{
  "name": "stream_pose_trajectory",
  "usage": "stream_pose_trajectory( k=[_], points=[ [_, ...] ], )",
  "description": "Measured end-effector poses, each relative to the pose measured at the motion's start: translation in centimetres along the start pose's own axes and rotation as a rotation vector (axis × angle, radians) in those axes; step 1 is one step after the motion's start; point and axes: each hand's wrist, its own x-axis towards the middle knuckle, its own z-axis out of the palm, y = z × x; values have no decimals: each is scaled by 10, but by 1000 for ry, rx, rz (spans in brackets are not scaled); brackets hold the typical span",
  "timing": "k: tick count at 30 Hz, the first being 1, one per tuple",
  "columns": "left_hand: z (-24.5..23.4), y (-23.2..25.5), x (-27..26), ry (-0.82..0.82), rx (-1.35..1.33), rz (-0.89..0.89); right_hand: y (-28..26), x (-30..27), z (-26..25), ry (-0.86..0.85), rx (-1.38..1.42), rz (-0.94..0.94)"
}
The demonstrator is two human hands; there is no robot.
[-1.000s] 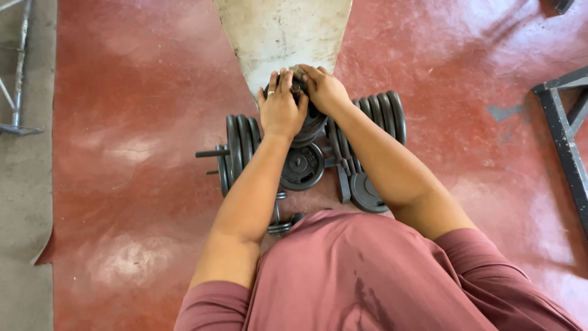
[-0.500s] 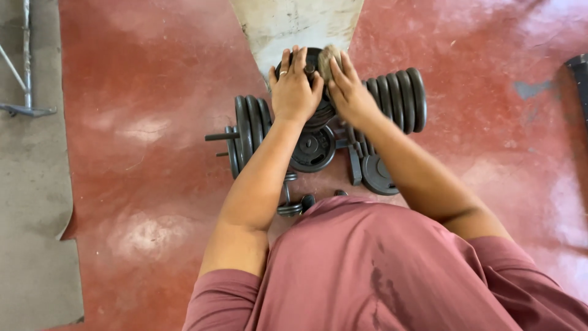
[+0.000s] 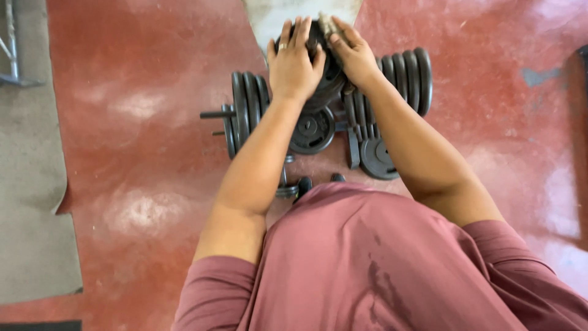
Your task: Cleaning weight plates on a storage rack using a cloth.
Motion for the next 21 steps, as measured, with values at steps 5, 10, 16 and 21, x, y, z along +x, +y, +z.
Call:
stream_pose_trajectory(
  k=[5, 10, 16, 21],
  points=[
    [-12, 1, 2, -54, 6, 17, 8, -45, 21, 141, -204, -112],
    [-21, 2, 4, -100, -25, 24, 3, -47, 28, 188, -358, -233],
    [-26, 4, 6, -216, 41, -24, -57, 5, 4, -73, -596, 123],
    [-19, 0, 2, -110, -21, -13, -23, 35, -4, -196, -187, 19]
  ],
)
